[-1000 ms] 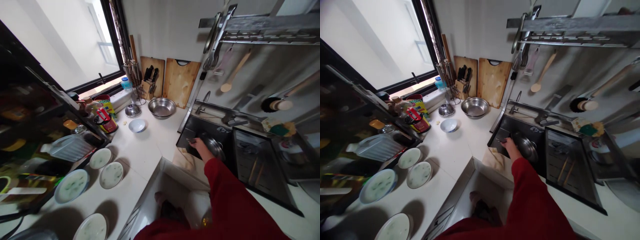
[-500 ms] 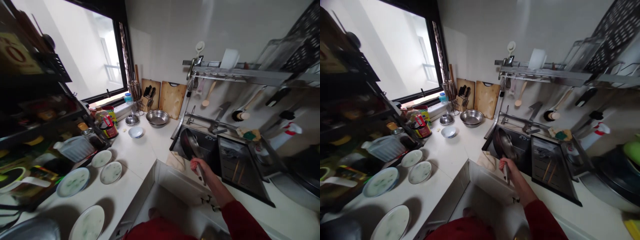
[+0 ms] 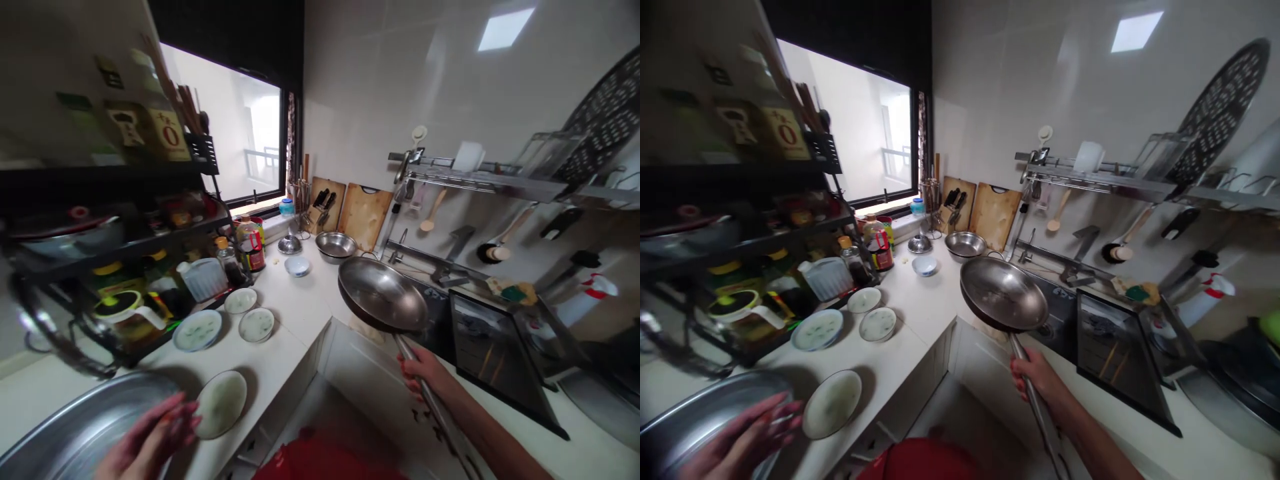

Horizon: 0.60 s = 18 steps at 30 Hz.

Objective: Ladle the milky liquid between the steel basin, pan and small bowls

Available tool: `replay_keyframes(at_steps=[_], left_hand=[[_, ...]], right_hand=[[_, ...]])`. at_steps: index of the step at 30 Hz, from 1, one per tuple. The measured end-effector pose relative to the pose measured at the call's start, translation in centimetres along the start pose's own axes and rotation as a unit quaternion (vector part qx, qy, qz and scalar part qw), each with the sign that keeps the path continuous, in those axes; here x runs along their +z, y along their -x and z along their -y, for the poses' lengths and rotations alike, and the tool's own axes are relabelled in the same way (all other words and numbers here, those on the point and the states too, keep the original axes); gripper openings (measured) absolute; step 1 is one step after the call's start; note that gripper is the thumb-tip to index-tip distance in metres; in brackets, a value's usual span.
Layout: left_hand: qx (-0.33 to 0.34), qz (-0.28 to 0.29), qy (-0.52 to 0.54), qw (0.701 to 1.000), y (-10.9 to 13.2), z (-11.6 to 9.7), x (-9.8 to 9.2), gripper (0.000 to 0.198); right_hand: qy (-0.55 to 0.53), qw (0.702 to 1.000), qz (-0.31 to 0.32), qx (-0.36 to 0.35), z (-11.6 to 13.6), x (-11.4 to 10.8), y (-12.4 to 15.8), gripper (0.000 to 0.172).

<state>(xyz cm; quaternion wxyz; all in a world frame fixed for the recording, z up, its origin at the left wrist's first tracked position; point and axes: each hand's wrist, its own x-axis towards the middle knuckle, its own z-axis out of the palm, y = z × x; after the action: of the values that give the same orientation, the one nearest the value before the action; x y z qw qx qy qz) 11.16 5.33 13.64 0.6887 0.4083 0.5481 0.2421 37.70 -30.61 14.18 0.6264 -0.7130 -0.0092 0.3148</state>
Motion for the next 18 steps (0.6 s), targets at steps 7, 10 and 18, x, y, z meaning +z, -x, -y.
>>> replay_keyframes(at_steps=[7,10,18], left_hand=[[0.033,0.284,-0.024,0.958,1.6,-0.6,2.8,0.053],[0.036,0.269,-0.016,0.962,1.4,-1.0,1.6,0.051],[0.008,0.135,-0.008,0.991,-2.4,-0.1,-4.5,0.056]], right_hand=[[-0.023,0.989,0.143,0.002,2.6,2.5,3.8,0.037],[-0.07,0.98,0.187,0.024,3.9,3.4,4.3,0.037],[-0.161,0.977,0.142,0.014,3.8,1.3,0.9,0.031]])
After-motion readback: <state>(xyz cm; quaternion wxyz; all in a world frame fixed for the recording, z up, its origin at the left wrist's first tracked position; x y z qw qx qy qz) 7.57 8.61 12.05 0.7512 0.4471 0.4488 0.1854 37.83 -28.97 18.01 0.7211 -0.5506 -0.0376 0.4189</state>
